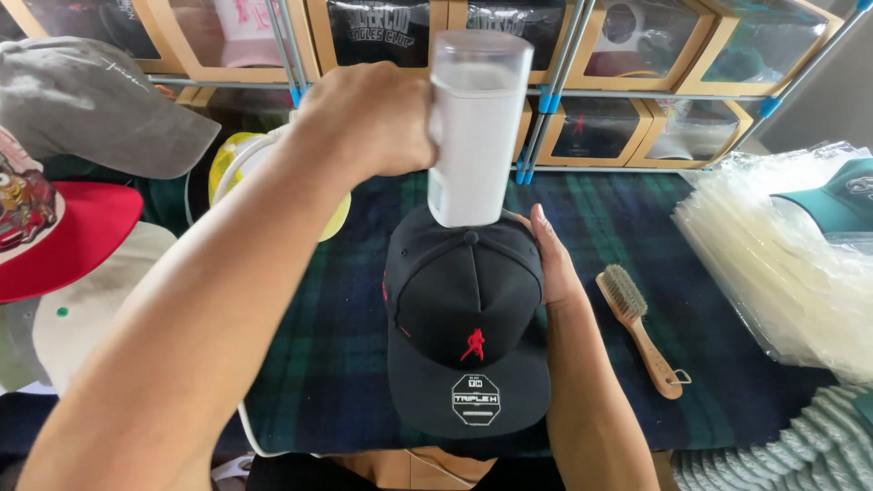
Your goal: The person cleans a black baseball cap using a brush to remove debris and then uses a handheld steamer to remove wrinkles from the fabric.
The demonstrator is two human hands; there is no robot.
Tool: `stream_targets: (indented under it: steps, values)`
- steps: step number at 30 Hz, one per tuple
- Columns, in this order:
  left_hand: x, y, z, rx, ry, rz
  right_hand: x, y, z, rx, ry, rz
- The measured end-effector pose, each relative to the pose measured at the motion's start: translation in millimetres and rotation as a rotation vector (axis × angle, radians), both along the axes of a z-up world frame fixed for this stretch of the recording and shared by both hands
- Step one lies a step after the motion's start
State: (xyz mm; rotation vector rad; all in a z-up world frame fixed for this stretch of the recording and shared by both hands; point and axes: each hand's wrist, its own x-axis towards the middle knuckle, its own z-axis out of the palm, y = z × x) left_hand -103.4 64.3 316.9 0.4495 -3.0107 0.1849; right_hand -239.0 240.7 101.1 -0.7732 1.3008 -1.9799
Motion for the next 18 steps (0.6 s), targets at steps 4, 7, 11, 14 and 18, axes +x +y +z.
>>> stream_targets:
  steps: [4,7,11,14,18]
  values:
    - [-26,8,-8,-0.067,-0.007,-0.087,2,-3,1,0.052,-0.09,-0.109]
    - [-47,6,-19,-0.145,0.079,-0.174,7,-1,11,0.14,-0.061,-0.144]
    - [-58,0,-31,-0.188,0.202,-0.286,-4,-1,-4,0.019,-0.004,-0.107]
    - [-44,1,-22,-0.174,0.16,-0.272,-3,0,-4,0.03,-0.023,-0.074]
    - [-18,-5,-6,-0.116,0.03,-0.136,-6,3,-5,0.134,0.112,-0.11]
